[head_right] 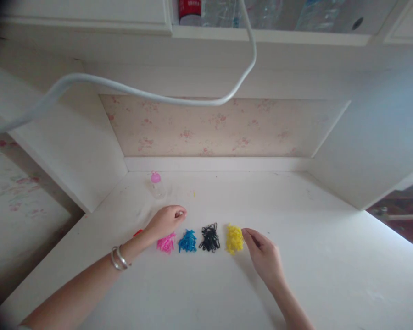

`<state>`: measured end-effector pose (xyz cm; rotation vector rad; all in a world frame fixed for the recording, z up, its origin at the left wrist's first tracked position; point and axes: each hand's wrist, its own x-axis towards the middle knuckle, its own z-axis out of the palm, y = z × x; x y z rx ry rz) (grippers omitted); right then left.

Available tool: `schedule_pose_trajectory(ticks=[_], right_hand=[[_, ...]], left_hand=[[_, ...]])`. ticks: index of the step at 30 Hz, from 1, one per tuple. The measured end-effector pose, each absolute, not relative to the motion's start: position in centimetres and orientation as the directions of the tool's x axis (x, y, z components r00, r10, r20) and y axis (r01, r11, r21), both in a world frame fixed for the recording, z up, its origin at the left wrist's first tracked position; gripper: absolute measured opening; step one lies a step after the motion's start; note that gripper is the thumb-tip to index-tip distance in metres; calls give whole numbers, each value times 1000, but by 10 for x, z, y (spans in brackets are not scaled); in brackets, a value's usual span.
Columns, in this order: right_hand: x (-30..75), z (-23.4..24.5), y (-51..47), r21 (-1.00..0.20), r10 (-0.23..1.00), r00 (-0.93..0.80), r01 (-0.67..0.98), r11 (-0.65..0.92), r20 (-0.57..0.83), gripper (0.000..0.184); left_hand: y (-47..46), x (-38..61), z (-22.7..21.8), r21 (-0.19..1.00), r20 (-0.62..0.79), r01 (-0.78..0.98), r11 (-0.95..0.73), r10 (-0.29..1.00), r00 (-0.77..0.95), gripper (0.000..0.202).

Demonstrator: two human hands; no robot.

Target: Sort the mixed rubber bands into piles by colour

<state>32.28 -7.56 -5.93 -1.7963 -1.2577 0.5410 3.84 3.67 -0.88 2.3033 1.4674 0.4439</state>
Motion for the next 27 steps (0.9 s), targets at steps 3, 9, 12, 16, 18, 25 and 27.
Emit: schedule_pose_trajectory(ticks=[3,9,12,16,18,25,27], right_hand=[[349,-71,-89,-813,863,498,534,-230,83,39],[357,-74,-95,-813,871,487,534,-231,72,40],[353,-73,-93,-801,896,438,562,-207,76,40],[352,-74,-94,-792,894,434,583,-182,114,41],[353,-75,-94,-788,892,431,593,-166,137,41],[351,-73,-93,-801,890,433,579,-153,143,38],[351,-72,-93,-806,890,437,570,-158,134,39]], left_hand=[[70,67,-21,397,30,853,-339,934,357,22],[110,99,-34,283,1,932,-226,972,235,30],[118,103,-36,248,-17,950,-189,980,199,30],[117,108,-34,235,-28,945,-227,970,240,30],[111,114,-31,248,-24,925,-287,953,303,29],[50,151,-19,357,27,739,-571,797,604,24],[32,162,-19,380,45,696,-610,763,645,23]])
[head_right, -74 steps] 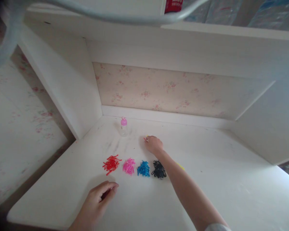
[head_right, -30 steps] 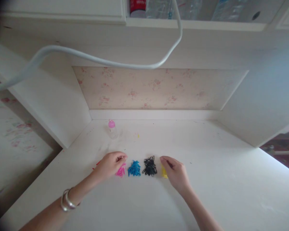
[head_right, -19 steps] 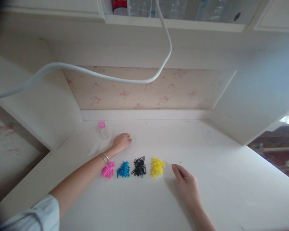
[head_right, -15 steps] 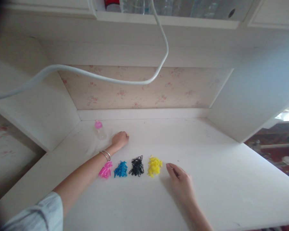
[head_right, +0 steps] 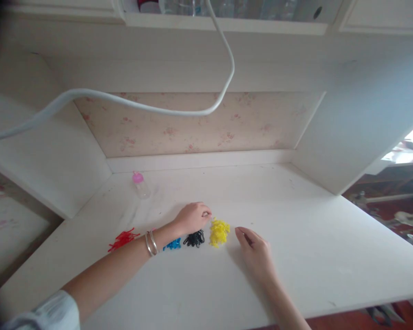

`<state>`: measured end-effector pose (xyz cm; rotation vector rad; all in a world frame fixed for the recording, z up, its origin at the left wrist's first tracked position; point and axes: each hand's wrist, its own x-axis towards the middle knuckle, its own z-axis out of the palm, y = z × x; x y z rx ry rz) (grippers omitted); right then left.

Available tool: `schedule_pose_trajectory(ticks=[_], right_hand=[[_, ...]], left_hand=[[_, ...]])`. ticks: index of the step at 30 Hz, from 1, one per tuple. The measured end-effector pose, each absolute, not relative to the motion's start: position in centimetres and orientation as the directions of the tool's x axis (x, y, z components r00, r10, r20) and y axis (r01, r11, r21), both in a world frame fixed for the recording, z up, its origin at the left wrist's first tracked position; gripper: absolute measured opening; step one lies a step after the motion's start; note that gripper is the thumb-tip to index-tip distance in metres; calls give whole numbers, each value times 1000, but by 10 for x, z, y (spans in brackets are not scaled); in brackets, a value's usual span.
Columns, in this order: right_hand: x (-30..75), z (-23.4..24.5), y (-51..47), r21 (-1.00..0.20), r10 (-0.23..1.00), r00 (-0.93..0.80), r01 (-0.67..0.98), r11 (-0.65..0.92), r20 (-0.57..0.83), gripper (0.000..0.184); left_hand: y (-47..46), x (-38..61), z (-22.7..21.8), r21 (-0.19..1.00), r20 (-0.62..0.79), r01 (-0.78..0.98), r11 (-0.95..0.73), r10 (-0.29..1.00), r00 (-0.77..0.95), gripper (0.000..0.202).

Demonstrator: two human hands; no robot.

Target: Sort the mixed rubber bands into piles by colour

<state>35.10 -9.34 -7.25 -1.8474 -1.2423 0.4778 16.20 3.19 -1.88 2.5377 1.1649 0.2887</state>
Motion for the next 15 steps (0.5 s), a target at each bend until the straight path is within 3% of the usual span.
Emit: schedule_pose_trajectory(ticks=[8,15], right_hand=[[352,-73,-94,-836,890,439,529,-150,119,39],[356,-68,-87,-900,875,483,395,-182,35,38]], left_hand=[[13,165,-11,428,115,644,-634,745,657,27],[-8,91,27,499,204,622,-604,779,592,29]])
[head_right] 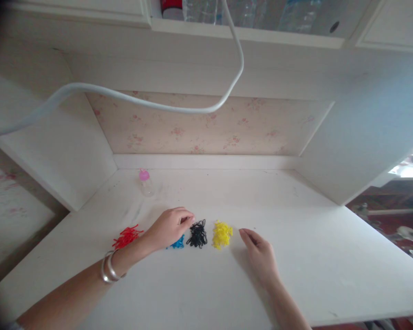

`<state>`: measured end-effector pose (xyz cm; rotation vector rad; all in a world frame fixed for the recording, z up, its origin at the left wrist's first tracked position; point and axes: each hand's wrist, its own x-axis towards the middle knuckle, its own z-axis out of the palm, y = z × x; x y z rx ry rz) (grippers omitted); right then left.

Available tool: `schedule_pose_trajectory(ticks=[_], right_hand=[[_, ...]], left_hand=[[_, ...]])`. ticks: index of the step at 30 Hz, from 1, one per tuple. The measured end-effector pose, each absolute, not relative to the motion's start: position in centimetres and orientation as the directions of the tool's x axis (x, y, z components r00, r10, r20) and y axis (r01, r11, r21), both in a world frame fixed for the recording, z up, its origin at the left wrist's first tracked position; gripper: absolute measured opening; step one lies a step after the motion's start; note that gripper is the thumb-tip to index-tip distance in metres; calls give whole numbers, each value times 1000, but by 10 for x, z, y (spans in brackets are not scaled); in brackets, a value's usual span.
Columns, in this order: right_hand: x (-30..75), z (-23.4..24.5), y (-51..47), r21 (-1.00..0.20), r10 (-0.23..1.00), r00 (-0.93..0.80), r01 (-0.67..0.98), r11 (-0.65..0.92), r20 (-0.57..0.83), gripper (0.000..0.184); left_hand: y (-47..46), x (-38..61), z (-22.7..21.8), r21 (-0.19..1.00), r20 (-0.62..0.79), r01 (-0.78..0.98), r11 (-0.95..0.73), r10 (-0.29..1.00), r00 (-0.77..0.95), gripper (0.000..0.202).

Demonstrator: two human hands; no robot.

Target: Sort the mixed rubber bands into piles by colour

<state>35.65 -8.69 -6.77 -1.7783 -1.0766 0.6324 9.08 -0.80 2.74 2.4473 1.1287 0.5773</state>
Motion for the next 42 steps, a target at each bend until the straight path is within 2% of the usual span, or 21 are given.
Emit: schedule_pose_trajectory(ticks=[2,5,7,9,10,12,15,19,26,31,33,37,42], right_hand=[[358,-63,-79,-909,870,493,350,-227,-28,41],[350,-52,-57,-894,892,447,373,-248,-61,45],[335,-42,-38,-855,933,361,485,-183,5,40],[313,-31,-16,-762,972,228,640,-101,62,37],[301,-27,-4,-673,988,142,737,-61,66,38],[275,-20,21,-609,997,53,793,-10,53,33],[238,-19,58,-509,1000,-5,861,14,18,26],[200,-28,98,-383,999,-9,924,-6,-37,30],[169,-41,123,-264,996,-28,965,5,-84,27],[172,-37,122,-235,992,-63,971,36,-111,30],[170,-33,116,-251,988,-116,964,87,-102,25],[159,-21,89,-318,949,-308,909,270,-74,26],[149,-7,46,-406,842,-534,787,463,-74,23]], left_hand=[[-27,64,31,525,207,629,-574,803,559,32],[-54,25,21,668,181,603,-437,881,437,32],[-69,3,4,749,125,582,-317,930,346,28],[-78,-16,-16,813,56,549,-193,965,256,27],[-82,-23,-25,832,29,537,-140,977,210,27],[-88,-34,-41,851,-2,521,-66,992,128,29],[-94,-40,-52,857,-7,514,-44,995,96,31],[-98,-37,-51,851,7,521,-62,994,108,33],[-100,-38,-55,800,49,580,-155,980,194,28],[-100,-39,-54,774,82,596,-216,966,243,25],[-101,-39,-53,770,86,601,-215,968,237,25],[-102,-38,-52,767,74,609,-200,971,226,24],[-102,-37,-51,767,77,606,-212,968,241,24]])
